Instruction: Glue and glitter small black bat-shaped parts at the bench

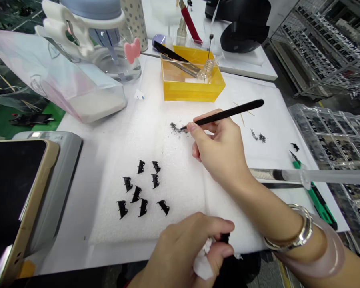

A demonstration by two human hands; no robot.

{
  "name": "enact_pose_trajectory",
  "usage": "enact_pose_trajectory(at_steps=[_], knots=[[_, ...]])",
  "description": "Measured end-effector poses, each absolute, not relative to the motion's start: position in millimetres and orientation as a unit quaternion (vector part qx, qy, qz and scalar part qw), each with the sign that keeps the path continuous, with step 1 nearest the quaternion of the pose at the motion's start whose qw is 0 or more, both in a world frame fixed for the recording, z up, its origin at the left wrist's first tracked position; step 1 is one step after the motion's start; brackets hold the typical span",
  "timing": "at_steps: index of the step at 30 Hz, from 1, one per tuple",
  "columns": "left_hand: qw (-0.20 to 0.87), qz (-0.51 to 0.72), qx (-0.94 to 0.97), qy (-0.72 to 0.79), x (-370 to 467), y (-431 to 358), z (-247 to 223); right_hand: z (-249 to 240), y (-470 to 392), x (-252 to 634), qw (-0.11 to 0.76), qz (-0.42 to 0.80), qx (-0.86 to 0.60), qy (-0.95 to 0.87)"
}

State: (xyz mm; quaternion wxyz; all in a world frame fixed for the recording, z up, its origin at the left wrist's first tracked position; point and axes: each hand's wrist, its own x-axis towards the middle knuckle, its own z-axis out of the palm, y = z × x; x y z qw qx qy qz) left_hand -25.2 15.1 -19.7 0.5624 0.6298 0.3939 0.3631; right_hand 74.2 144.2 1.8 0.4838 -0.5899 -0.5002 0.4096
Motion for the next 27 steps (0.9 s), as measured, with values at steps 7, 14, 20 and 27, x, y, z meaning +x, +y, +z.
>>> enact_pose_trajectory(at_steps=[7,14,20,27], knots=[[0.566,0.357,0.633,0.389,-25.2,14.9,-21.7,5.8,144.5,72.6,0.464,0.441,-0.598,-0.482],[0.556,0.378,0.637,0.377,-27.6,15.9,-19.7,8.1,144.1,72.5,0.432,0.407,-0.625,-0.507],[0.546,0.392,0.638,0.375,-27.4,18.2,-19.2,6.3,144.1,75.5,0.435,0.415,-0.604,-0.523],[0.532,0.396,0.65,0.371,-26.9,18.4,-20.6,5.2,143.5,76.7,0.448,0.423,-0.605,-0.504]])
